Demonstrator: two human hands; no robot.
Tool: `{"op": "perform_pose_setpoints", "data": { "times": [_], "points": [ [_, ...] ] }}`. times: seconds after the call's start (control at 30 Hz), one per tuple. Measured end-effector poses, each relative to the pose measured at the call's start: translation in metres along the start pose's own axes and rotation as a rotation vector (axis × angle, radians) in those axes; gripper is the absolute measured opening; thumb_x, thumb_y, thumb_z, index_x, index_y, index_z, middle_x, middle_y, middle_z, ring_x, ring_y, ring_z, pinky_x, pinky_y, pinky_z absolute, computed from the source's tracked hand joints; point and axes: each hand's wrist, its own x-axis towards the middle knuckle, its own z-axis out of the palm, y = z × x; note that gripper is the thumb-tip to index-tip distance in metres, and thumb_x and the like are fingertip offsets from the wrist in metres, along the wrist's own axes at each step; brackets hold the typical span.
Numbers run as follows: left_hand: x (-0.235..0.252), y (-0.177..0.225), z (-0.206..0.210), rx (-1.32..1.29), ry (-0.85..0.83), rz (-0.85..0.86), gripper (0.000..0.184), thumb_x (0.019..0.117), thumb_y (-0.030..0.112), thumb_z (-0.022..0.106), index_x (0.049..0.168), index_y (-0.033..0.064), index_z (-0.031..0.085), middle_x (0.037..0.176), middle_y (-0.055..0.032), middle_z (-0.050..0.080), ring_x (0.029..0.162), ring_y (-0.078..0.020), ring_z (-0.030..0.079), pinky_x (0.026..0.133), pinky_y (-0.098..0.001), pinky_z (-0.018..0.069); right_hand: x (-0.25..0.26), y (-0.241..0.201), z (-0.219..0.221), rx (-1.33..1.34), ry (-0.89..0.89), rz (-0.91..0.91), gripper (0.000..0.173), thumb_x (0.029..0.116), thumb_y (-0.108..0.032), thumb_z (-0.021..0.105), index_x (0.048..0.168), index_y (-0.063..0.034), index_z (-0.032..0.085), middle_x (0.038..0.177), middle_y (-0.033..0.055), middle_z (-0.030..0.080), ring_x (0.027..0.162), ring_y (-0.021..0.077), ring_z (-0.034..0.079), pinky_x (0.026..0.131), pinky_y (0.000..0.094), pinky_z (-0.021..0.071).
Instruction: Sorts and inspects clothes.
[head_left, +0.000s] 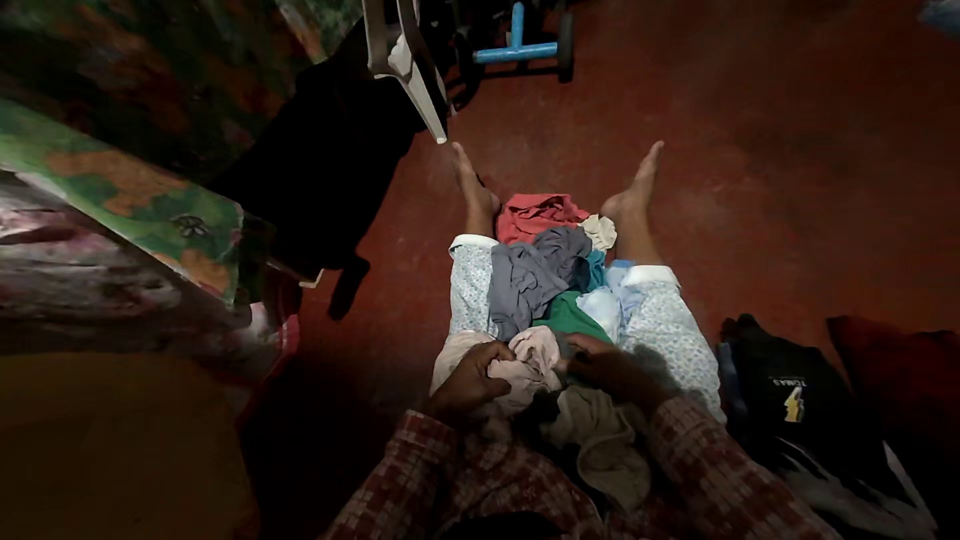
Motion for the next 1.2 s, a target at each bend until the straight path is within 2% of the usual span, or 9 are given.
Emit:
{"op": "perform_pose_setpoints", "data": {
  "times": [0.07, 0.13, 0.2, 0.27, 0.33, 0.47, 0.57, 0.73, 1.2],
  "points": [
    [0.003, 0.006, 0.004, -0.031, -0.013, -0.055, 0.074, 0.0745, 0.0, 0.072, 0.144, 0.0042, 0.046, 0.103, -0.0061, 0.061, 0.09, -0.0114, 0.062, 0.08, -0.0299, 0.0542, -0.003, -0.005, 0.004, -0.078, -0.02, -0.047, 0.038, 0.0979, -0.027, 0.067, 0.12, 0.0051, 0.066, 0.117, 0.0253, 0.065, 0.11, 0.0364, 0.063, 0.099, 0.0523, 0.0491],
    [0.006, 0.013, 0.003, 0.029, -0.079, -0.1, 0.089, 0.0773, 0.001, 0.071, 0.158, 0.0087, 0.033, 0.12, -0.0126, 0.065, 0.102, -0.0159, 0.066, 0.09, -0.036, 0.0556, -0.008, -0.017, 0.005, -0.167, -0.051, -0.031, 0.033, 0.1001, -0.023, 0.063, 0.116, 0.0057, 0.067, 0.118, 0.026, 0.063, 0.112, 0.0381, 0.062, 0.101, 0.0522, 0.048],
    [0.006, 0.013, 0.0, 0.139, -0.137, -0.047, 0.065, 0.0822, 0.001, 0.071, 0.145, 0.0016, 0.052, 0.13, -0.0164, 0.065, 0.116, -0.0207, 0.064, 0.102, -0.0415, 0.0509, -0.014, -0.018, 0.003, -0.176, 0.01, -0.053, 0.029, 0.1, -0.021, 0.062, 0.112, 0.0038, 0.071, 0.117, 0.0222, 0.066, 0.112, 0.0336, 0.063, 0.102, 0.0481, 0.0487],
    [0.0, 0.007, -0.001, 0.256, -0.126, 0.095, 0.034, 0.0839, 0.005, 0.07, 0.117, -0.0011, 0.069, 0.117, -0.0161, 0.069, 0.113, -0.0244, 0.064, 0.102, -0.0464, 0.0479, -0.021, -0.013, -0.004, -0.105, 0.156, -0.051, 0.025, 0.099, -0.018, 0.063, 0.106, 0.0038, 0.072, 0.113, 0.0193, 0.068, 0.109, 0.0294, 0.064, 0.099, 0.0461, 0.0501],
    [-0.01, 0.006, 0.004, 0.364, -0.09, 0.184, 0.024, 0.0859, 0.011, 0.069, 0.108, 0.0027, 0.073, 0.109, -0.0147, 0.071, 0.111, -0.03, 0.064, 0.103, -0.0556, 0.0434, -0.025, -0.009, -0.008, -0.005, 0.283, -0.003, 0.02, 0.0979, -0.017, 0.064, 0.103, 0.0006, 0.072, 0.105, 0.0132, 0.07, 0.098, 0.0216, 0.066, 0.09, 0.0436, 0.0533],
    [-0.029, 0.016, 0.021, 0.527, 0.035, 0.296, 0.02, 0.0885, 0.017, 0.068, 0.105, 0.0071, 0.073, 0.1, -0.0128, 0.071, 0.103, -0.0315, 0.066, 0.107, -0.0574, 0.0401, -0.029, -0.027, -0.015, 0.041, 0.38, 0.009, 0.017, 0.0977, -0.014, 0.063, 0.101, 0.001, 0.07, 0.09, 0.0115, 0.068, 0.083, 0.0189, 0.064, 0.08, 0.0425, 0.0535],
    [-0.04, 0.017, 0.024, 0.547, 0.187, 0.413, 0.016, 0.0892, 0.02, 0.068, 0.101, 0.0091, 0.071, 0.095, -0.0099, 0.07, 0.1, -0.0253, 0.067, 0.11, -0.0501, 0.0402, -0.031, -0.045, -0.026, 0.096, 0.466, -0.106, 0.015, 0.0959, -0.014, 0.059, 0.096, -0.0024, 0.069, 0.082, 0.0032, 0.065, 0.075, 0.0078, 0.061, 0.071, 0.0291, 0.0529],
    [-0.046, 0.024, 0.016, 0.54, 0.347, 0.57, 0.015, 0.0948, 0.028, 0.064, 0.097, 0.0134, 0.068, 0.09, -0.006, 0.066, 0.097, -0.0194, 0.065, 0.112, -0.0423, 0.0406, -0.033, -0.083, -0.055, 0.239, 0.607, -0.236, 0.011, 0.0933, -0.007, 0.059, 0.095, -0.0032, 0.069, 0.084, -0.0017, 0.066, 0.076, 0.0021, 0.061, 0.072, 0.0218, 0.0533],
    [-0.071, 0.036, 0.003, 0.464, 0.376, 0.503, 0.017, 0.0914, 0.022, 0.066, 0.096, 0.0052, 0.064, 0.096, -0.0115, 0.068, 0.106, -0.0208, 0.064, 0.107, -0.0346, 0.0433, -0.045, -0.209, -0.106, 0.748, 0.689, -0.623, 0.024, 0.1007, 0.0, 0.049, 0.094, -0.0143, 0.068, 0.082, -0.0063, 0.068, 0.069, 0.0014, 0.064, 0.063, 0.0174, 0.0564]
  ]
}}
